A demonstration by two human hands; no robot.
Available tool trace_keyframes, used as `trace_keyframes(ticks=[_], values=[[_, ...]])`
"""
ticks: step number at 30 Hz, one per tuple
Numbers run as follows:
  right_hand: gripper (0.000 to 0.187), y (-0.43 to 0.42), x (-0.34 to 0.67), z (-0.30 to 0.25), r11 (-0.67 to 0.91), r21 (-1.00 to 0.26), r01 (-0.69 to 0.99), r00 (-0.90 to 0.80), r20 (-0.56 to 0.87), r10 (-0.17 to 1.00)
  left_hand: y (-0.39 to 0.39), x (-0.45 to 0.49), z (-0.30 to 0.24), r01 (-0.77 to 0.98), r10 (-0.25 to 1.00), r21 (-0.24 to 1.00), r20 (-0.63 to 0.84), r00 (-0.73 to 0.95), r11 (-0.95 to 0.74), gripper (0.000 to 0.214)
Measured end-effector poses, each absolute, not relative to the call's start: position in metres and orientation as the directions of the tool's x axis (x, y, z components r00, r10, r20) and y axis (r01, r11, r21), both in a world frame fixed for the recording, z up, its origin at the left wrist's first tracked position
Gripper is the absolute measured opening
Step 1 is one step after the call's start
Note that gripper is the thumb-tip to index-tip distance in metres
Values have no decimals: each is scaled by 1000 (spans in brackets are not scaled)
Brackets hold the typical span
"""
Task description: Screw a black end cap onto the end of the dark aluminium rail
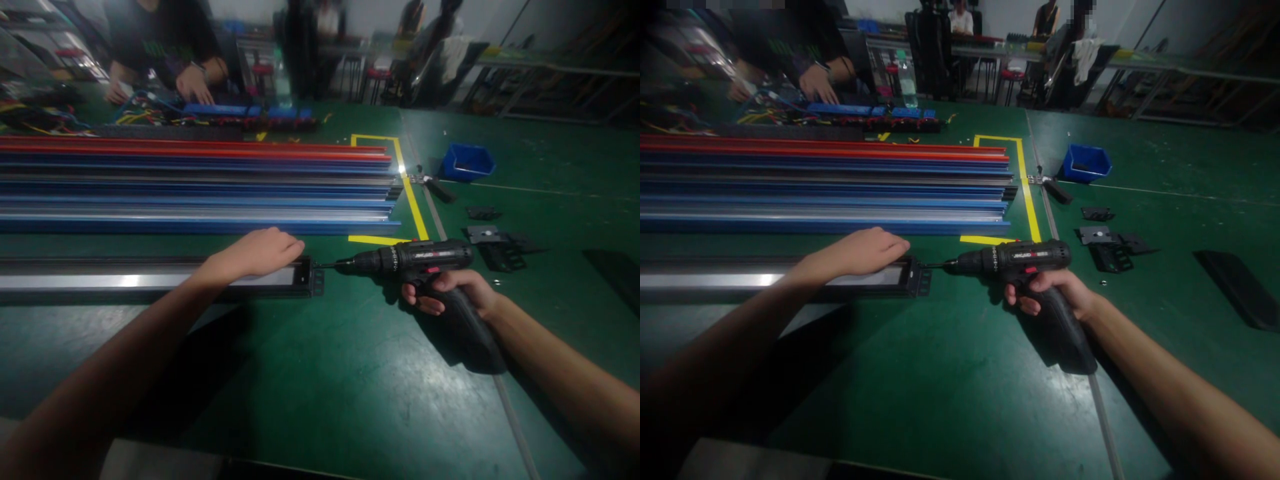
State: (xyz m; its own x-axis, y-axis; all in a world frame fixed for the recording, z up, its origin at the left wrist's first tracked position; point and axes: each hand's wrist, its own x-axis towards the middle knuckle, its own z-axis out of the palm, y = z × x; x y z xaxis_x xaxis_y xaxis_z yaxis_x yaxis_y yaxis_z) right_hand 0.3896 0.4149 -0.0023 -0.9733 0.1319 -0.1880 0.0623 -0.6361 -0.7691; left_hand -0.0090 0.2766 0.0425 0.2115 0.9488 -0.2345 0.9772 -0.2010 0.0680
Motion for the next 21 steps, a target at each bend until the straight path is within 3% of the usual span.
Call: trace_keyframes(ticks=[21], values=[[42,412,389,1,-670,-742,16,-974,-162,157,279,-10,40,974,950,39,-216,227,-223,54]])
